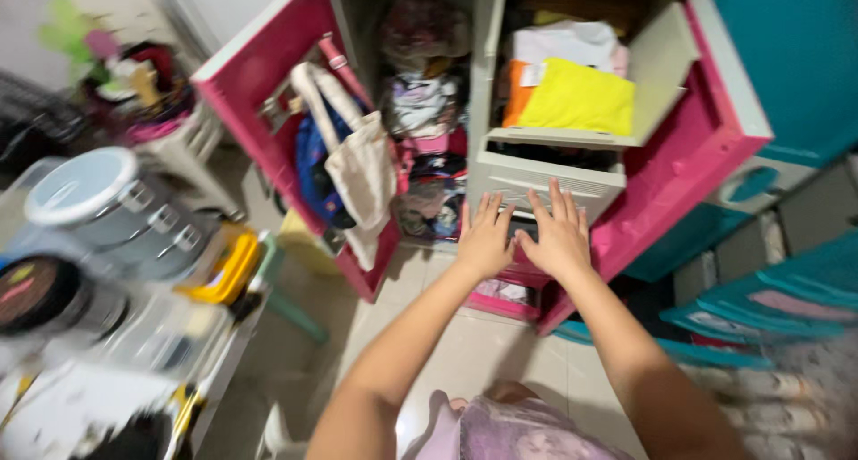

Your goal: The person repeatedly opens and closes multiple drawers in teal and pink plastic storage units. They pull each drawer open to reveal folded clothes and then push it closed, repeating this cycle across several drawers in the room.

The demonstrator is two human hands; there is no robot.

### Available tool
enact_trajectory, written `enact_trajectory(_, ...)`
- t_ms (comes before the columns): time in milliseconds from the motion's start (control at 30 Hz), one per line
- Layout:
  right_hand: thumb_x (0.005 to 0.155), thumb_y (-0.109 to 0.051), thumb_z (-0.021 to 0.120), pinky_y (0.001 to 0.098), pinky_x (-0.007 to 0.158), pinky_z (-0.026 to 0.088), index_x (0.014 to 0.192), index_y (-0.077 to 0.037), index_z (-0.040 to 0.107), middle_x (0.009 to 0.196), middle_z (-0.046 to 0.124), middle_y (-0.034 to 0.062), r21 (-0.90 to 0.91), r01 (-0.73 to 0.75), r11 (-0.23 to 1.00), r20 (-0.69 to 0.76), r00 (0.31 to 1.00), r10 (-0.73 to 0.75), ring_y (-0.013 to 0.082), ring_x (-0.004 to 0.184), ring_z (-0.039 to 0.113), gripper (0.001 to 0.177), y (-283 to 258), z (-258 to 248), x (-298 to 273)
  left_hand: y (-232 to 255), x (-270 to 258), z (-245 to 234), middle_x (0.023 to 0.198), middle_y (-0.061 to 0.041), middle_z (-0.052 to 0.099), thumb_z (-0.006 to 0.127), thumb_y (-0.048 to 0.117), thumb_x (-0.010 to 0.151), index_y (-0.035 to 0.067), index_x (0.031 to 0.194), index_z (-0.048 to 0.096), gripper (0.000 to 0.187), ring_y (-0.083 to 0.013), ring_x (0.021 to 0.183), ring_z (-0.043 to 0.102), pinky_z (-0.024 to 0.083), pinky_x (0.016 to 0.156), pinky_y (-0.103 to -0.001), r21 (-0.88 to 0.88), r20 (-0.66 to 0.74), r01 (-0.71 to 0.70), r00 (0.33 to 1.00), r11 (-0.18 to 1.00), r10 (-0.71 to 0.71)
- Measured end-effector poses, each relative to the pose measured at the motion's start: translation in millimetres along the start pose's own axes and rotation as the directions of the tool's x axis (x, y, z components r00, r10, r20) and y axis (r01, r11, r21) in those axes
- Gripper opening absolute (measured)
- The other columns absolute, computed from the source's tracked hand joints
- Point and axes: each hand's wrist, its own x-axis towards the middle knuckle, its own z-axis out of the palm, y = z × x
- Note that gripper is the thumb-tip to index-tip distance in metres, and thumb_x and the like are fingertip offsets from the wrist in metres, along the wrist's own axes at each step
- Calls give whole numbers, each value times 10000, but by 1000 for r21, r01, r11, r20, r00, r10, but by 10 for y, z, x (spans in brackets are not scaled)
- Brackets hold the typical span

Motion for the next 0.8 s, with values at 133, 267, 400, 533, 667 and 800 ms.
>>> enact_trajectory(133, 816, -425, 738, 622, 1190, 211, 1544, -252, 428, 1699, 158, 166, 65, 164, 984, -17, 986, -163, 409, 1530, 231, 810, -217, 141, -219, -57, -580, -101, 1638, -219, 296, 694, 349, 876, 89, 1460, 485, 672, -404, 1540, 200, 77, 1207, -671, -110, -60, 235, 968, 966, -243)
enact_trajectory(267, 795, -441, 754, 631, 1181, 219, 1525, -253, 445, 1688, 166, 154, 123, 346, 930, 38, 935, -353, 417, 1519, 245, 815, -451, 324, -389, -136, -1165, -201, 1630, -232, 287, 682, 348, 877, 88, 1461, 495, 667, -406, 1551, 170, 61, 1202, -674, -92, -88, 458, 881, 884, -465)
enact_trajectory(400, 788, -442, 749, 623, 1182, 238, 1502, -274, 468, 1700, 159, 123, 177, 467, 866, 109, 866, -489, 399, 1513, 263, 785, -801, 518, -596, -41, -1819, -246, 1637, -225, 267, 666, 351, 889, 99, 1446, 508, 631, -393, 1557, 141, 43, 1201, -672, -101, -96, 658, 740, 746, -666)
enact_trajectory(533, 821, -445, 733, 637, 1156, 235, 1495, -295, 477, 1704, 135, 98, 290, 551, 783, 279, 734, -620, 394, 1517, 249, 736, -1335, 760, -989, 13, -2528, -375, 1648, -219, 246, 649, 344, 893, 116, 1426, 525, 592, -379, 1556, 131, 38, 1203, -656, -159, -139, 807, 552, 569, -822)
enact_trajectory(667, 825, -445, 727, 639, 1164, 229, 1487, -278, 483, 1694, 155, 110, 396, 709, 584, 241, 534, -811, 401, 1501, 267, 725, -2078, 875, -1436, 67, -3496, -776, 1642, -213, 267, 651, 347, 905, 112, 1418, 531, 577, -381, 1561, 136, 21, 1212, -659, -136, -328, 914, 323, 382, -888)
enact_trajectory(800, 833, -427, 720, 641, 1167, 228, 1489, -276, 480, 1693, 180, 94, 471, 781, 411, 202, 358, -912, 394, 1507, 270, 714, -2824, 898, -1977, 132, -4431, -1171, 1646, -207, 272, 644, 342, 911, 124, 1424, 536, 568, -381, 1566, 141, 23, 1214, -658, -229, -453, 950, 88, 211, -887)
